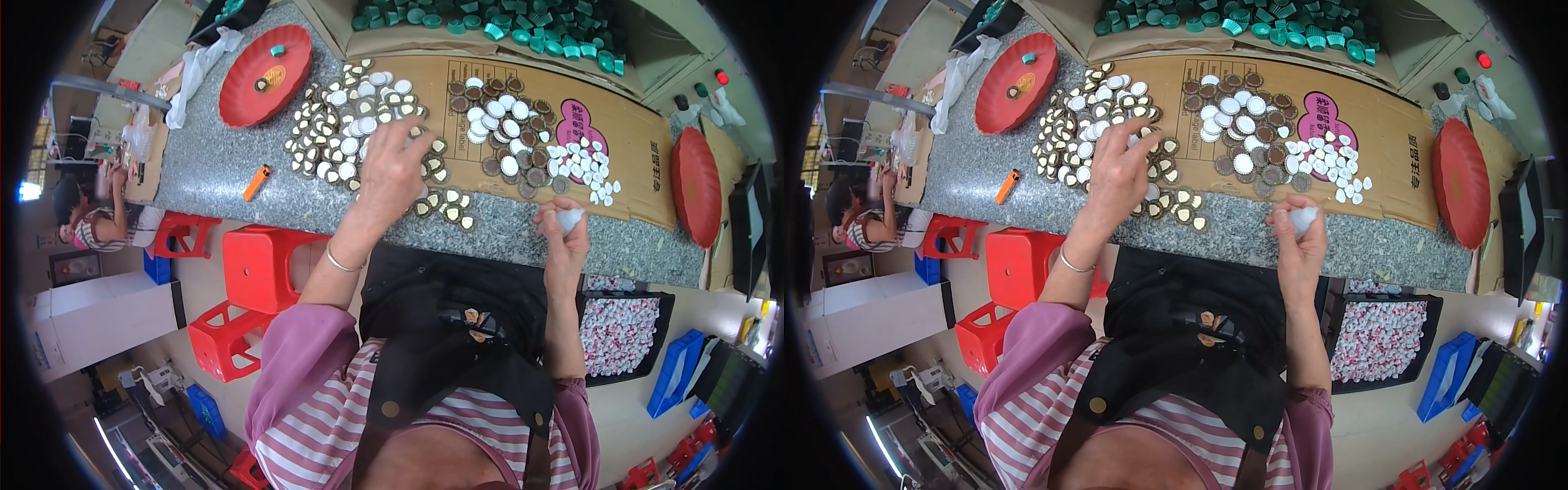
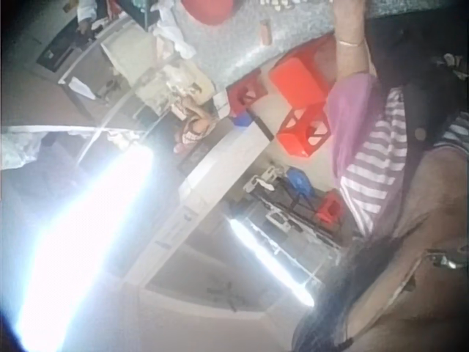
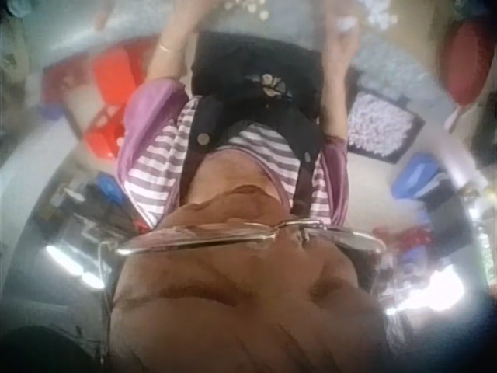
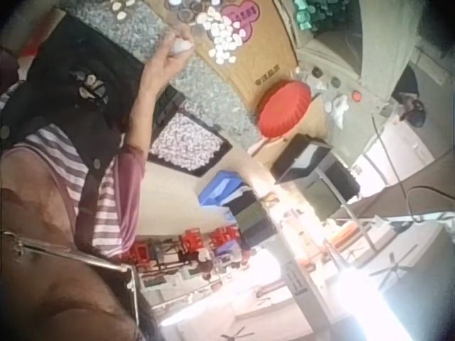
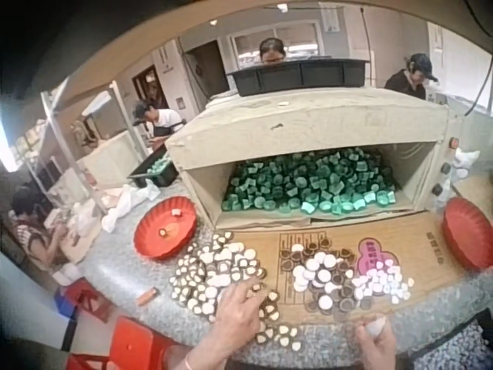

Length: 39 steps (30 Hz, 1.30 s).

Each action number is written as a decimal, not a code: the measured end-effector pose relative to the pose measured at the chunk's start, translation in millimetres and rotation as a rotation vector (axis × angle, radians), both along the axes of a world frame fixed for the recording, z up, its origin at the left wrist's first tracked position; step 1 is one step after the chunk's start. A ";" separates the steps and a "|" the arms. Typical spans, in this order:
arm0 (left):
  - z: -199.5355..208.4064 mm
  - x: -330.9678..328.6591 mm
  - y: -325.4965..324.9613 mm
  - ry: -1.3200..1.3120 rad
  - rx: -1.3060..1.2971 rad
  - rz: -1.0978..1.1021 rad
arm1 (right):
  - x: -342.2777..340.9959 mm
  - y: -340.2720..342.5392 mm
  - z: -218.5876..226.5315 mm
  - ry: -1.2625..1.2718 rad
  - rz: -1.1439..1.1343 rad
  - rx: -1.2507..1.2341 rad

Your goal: Applying glue to small metal rings and inserting white plastic components to assemble toy parts.

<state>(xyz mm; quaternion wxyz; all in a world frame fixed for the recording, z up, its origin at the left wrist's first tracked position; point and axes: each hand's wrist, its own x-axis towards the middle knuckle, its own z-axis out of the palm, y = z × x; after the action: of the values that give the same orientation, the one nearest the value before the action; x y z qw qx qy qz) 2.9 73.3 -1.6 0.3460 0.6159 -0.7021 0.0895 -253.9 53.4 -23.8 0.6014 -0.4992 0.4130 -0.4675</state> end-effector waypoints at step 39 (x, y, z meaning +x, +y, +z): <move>-26.5 -66.1 24.7 1.882 0.411 -0.705 | -16.5 6.7 54.8 0.209 0.171 -0.179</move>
<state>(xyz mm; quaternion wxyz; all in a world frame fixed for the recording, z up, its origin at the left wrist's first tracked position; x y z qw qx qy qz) -63.2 98.0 -28.1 0.6510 0.2425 -0.2890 -0.6587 -270.4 60.2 31.0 0.5459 -0.6301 0.3860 -0.3948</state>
